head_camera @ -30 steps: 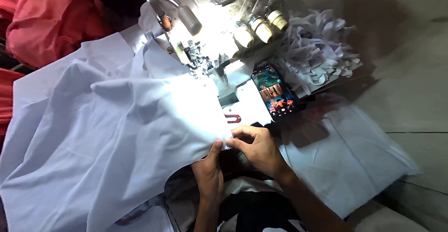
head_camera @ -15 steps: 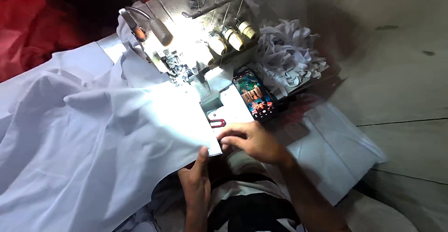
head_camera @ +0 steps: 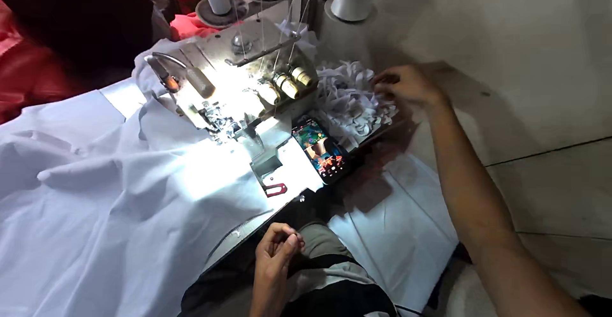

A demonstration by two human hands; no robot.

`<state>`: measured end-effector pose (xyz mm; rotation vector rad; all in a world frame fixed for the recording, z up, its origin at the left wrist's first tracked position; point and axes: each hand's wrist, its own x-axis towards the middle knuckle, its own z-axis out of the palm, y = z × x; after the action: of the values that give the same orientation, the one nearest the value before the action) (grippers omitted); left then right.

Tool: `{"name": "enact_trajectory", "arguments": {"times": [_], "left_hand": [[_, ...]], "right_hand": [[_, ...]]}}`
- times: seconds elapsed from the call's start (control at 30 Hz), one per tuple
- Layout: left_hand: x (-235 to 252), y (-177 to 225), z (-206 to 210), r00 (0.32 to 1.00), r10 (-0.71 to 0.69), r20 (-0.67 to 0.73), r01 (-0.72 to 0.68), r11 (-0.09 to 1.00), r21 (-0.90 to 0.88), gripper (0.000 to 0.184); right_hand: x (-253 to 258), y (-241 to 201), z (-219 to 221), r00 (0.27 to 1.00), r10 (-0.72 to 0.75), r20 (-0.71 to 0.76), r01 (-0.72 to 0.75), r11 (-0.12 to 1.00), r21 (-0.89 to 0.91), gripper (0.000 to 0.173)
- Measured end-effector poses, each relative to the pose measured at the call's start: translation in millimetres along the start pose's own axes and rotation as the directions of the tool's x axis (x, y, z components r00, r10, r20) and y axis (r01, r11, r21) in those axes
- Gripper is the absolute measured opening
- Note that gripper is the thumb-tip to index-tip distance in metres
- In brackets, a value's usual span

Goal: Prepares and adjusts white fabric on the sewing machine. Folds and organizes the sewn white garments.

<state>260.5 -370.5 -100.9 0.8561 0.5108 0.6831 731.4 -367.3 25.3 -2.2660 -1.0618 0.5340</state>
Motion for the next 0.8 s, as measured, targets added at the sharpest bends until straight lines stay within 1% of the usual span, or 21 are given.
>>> {"name": "enact_trajectory", "arguments": {"times": [0.07, 0.13, 0.2, 0.27, 0.37, 0.53, 0.7, 0.8], "left_hand": [[-0.2, -7.0, -7.9, 0.994, -0.051, 0.096, 0.037, 0.990, 0.136, 0.018], [-0.5, -10.3, -12.1, 0.976, -0.135, 0.169, 0.085, 0.958, 0.274, 0.015], [-0.7, -12.4, -13.4, 0.947, -0.243, 0.212, 0.151, 0.915, 0.374, 0.013], [0.1, -17.2, -14.4, 0.919, -0.309, 0.243, 0.178, 0.877, 0.446, 0.012], [1.2, -26.7, -19.0, 0.892, -0.357, 0.279, 0.192, 0.856, 0.480, 0.013], [3.2, -30.7, -23.8, 0.875, -0.385, 0.292, 0.217, 0.853, 0.475, 0.015], [3.6, -31.4, -25.5, 0.875, -0.390, 0.286, 0.225, 0.852, 0.473, 0.015], [4.4, -33.4, -27.9, 0.870, -0.399, 0.291, 0.228, 0.848, 0.479, 0.015]], "right_hand": [[-0.9, -3.2, 2.5, 0.999, -0.012, 0.049, 0.013, 1.000, -0.019, 0.022], [-0.4, -6.3, 8.1, 0.997, -0.040, 0.073, 0.046, 0.995, -0.085, 0.021], [5.8, -2.1, 15.6, 0.996, -0.038, 0.084, 0.053, 0.983, -0.177, 0.024], [13.2, 5.2, 21.6, 0.997, -0.047, 0.060, 0.059, 0.974, -0.219, 0.024], [15.0, 6.3, 19.4, 0.997, -0.071, 0.044, 0.077, 0.986, -0.145, 0.020], [17.8, 8.0, 25.8, 0.995, -0.076, 0.062, 0.085, 0.984, -0.159, 0.012], [14.9, -0.1, 31.1, 0.999, -0.042, -0.017, 0.039, 0.983, -0.177, 0.016], [14.8, -1.5, 31.7, 0.995, -0.046, -0.088, 0.035, 0.991, -0.131, 0.018]]}}
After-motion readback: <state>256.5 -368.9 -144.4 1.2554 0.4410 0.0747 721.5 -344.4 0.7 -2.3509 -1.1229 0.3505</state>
